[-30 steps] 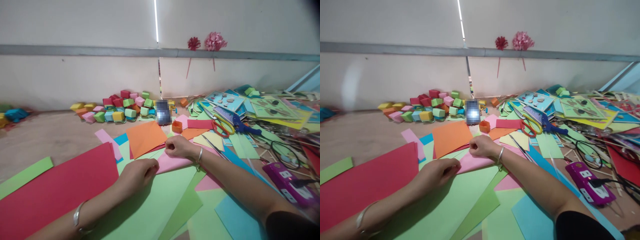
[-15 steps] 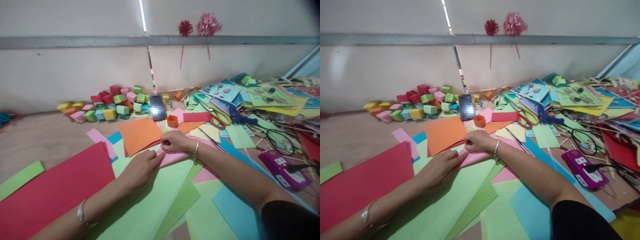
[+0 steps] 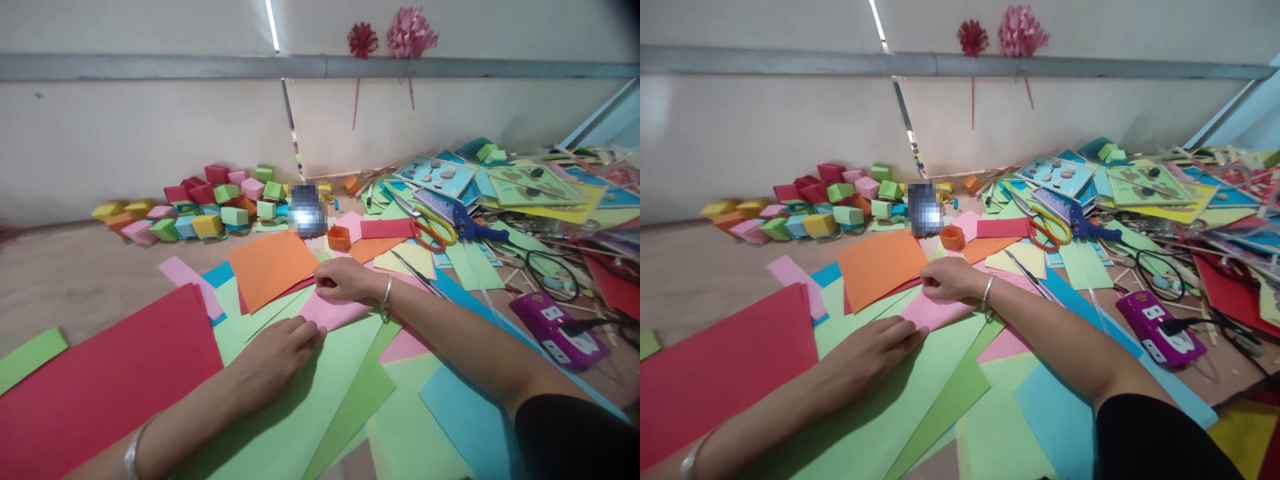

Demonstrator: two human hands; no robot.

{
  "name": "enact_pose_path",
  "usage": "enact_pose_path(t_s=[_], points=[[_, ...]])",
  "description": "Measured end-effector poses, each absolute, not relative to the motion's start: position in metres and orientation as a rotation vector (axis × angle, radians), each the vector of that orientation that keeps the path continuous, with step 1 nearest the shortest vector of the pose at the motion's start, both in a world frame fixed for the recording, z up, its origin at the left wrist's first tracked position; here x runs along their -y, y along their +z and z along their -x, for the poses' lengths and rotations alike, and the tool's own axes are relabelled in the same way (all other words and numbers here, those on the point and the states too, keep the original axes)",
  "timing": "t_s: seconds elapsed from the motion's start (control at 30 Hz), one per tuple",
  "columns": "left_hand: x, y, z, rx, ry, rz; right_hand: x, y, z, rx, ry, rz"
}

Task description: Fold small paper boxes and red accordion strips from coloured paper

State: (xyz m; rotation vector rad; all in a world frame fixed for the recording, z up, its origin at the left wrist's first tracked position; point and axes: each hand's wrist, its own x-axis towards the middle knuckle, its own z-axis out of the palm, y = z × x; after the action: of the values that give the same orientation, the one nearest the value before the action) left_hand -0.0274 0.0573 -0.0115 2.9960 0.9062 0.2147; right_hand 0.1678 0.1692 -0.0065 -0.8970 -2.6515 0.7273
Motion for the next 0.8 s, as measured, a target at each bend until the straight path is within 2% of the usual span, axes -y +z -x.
enact_pose_path(t_s=[0.33,0.8], points=[[-0.077,-0.025,0.031,-0.899,0.303,-2.739,-0.172,-0.006,-0.169,2.64,0.806,0.879],[-0.085,-0.023,0.023,-0.908,-0.022,-2.924,-0.173,-0.007,-0.169,2.663,0.798,0.887]])
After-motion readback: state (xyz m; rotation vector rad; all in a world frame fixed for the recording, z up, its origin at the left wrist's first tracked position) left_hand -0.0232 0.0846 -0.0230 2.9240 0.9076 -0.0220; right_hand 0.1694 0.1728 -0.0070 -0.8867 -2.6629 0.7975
